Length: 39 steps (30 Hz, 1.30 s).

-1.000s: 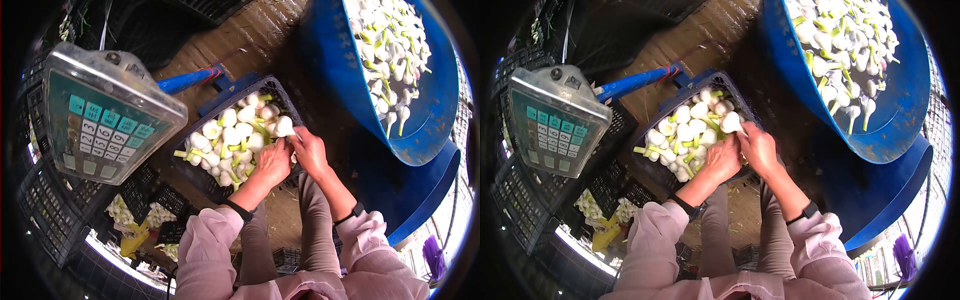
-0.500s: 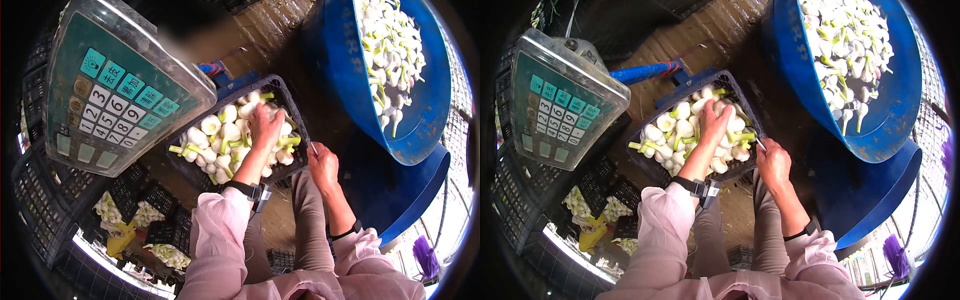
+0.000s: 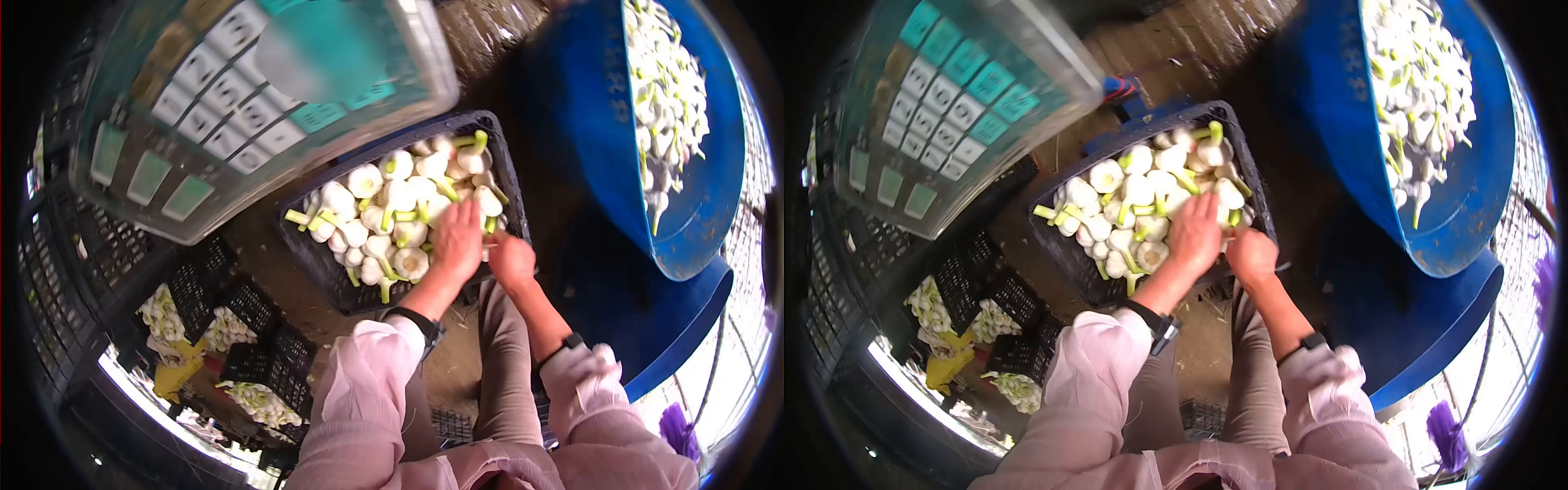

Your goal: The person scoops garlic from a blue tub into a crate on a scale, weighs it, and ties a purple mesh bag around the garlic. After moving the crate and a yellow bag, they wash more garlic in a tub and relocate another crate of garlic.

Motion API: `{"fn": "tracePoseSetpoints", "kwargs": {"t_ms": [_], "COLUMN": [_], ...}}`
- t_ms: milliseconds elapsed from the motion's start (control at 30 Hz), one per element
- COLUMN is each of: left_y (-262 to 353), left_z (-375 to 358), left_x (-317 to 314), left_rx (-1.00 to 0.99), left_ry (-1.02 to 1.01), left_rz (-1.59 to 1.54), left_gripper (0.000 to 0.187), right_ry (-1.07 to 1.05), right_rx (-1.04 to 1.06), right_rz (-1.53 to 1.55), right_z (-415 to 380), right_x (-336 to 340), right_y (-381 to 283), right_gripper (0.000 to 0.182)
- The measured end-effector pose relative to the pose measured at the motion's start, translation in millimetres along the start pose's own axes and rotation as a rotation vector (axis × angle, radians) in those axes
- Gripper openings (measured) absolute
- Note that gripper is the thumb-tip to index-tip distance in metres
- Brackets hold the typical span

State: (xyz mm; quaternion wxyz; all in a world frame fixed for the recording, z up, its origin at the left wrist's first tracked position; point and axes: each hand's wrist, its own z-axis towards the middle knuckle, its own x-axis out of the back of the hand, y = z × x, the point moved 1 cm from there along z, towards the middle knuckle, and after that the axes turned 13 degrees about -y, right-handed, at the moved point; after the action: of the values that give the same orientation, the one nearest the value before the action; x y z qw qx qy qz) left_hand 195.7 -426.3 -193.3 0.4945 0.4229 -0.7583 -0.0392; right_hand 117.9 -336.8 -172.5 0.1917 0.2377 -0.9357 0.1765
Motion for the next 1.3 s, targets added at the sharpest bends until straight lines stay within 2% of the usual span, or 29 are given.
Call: {"fn": "tracePoseSetpoints", "kwargs": {"t_ms": [33, 67, 100, 133, 167, 233, 300, 367, 433, 500, 633, 700, 733, 833, 900, 933, 967, 1033, 1133, 1233, 1267, 1300], "left_y": [3.2, 1.8, -0.1, -3.9, -4.9, -1.9, 1.3, -2.8, -21.9, -52.0, -152.4, -211.0, -230.0, -274.4, -285.1, -287.0, -287.5, -285.4, -283.3, -277.2, -270.1, -255.5], "left_z": [-8.8, -12.6, -13.8, -14.5, -13.2, -19.8, -34.8, -63.3, -101.3, -140.7, -188.3, -189.7, -188.4, -180.4, -178.3, -176.7, -173.8, -171.1, -158.6, -147.7, -142.6, -142.4], "left_x": [2.7, 0.9, -1.1, -7.4, -6.8, -3.4, 12.1, 29.9, 40.5, 59.9, 62.4, 48.0, 52.9, 59.7, 60.5, 57.9, 54.8, 48.6, 48.1, 63.3, 65.1, 76.4], "left_rx": [-0.064, -0.074, -0.090, -0.148, -0.200, -0.180, -0.158, -0.108, -0.062, 0.050, 0.363, 0.458, 0.471, 0.508, 0.491, 0.488, 0.499, 0.528, 0.555, 0.486, 0.408, 0.432], "left_ry": [0.101, 0.090, 0.081, 0.125, 0.135, 0.149, 0.143, 0.183, 0.333, 0.452, 0.671, 0.804, 0.825, 0.873, 0.818, 0.793, 0.767, 0.706, 0.637, 0.801, 0.908, 0.842], "left_rz": [0.049, -0.014, -0.076, 0.003, 0.002, -0.034, -0.054, -0.320, -0.382, -0.421, -0.460, -0.952, -1.021, -1.242, -1.265, -1.259, -1.280, -1.317, -1.335, -1.330, -1.267, -1.037], "left_gripper": [0.039, 0.039, 0.039, 0.042, 0.046, 0.050, 0.053, 0.050, 0.046, 0.046, 0.041, 0.037, 0.037, 0.036, 0.036, 0.035, 0.034, 0.034, 0.033, 0.030, 0.030, 0.032], "right_ry": [0.212, 0.450, 0.604, 0.570, 0.562, 0.572, 0.545, 0.542, 0.536, 0.566, 0.626, 0.755, 0.796, 0.767, 0.643, 0.647, 0.689, 0.830, 0.921, 0.955, 0.952, 0.911], "right_rx": [0.032, 0.167, 0.260, 0.277, 0.290, 0.287, 0.165, 0.078, 0.042, 0.029, -0.008, 0.026, -0.036, -0.105, -0.105, -0.053, -0.004, -0.125, -0.199, 0.093, 0.238, 0.308], "right_rz": [0.084, 0.229, 0.288, 0.299, 0.253, -0.018, -0.083, -0.054, -0.076, -0.142, -0.134, -0.122, -0.112, -0.065, -0.163, -0.199, -0.138, 0.137, 0.326, 0.418, 0.381, 0.253], "right_z": [-5.5, -7.0, 1.7, 14.1, 30.1, 70.2, 88.8, 94.0, 78.8, 81.6, 88.6, 86.2, 77.1, 67.4, 75.1, 81.3, 88.2, 103.6, 107.3, 81.5, 72.4, 63.4], "right_x": [15.0, 34.6, 49.2, 62.5, 72.3, 76.3, 81.6, 86.2, 96.4, 97.5, 91.8, 84.2, 82.9, 75.4, 63.7, 58.3, 55.6, 50.1, 46.9, 47.7, 42.5, 40.5], "right_y": [-7.6, -20.2, -29.3, -38.9, -50.7, -63.6, -77.6, -79.8, -88.3, -91.5, -93.5, -89.9, -94.4, -87.1, -83.6, -82.6, -81.8, -82.0, -89.5, -93.0, -87.8, -83.4], "right_gripper": [0.016, 0.019, 0.027, 0.036, 0.038, 0.045, 0.038, 0.037, 0.031, 0.027, 0.019, 0.017, 0.015, 0.023, 0.034, 0.042, 0.042, 0.037, 0.036, 0.042, 0.043, 0.034]}}
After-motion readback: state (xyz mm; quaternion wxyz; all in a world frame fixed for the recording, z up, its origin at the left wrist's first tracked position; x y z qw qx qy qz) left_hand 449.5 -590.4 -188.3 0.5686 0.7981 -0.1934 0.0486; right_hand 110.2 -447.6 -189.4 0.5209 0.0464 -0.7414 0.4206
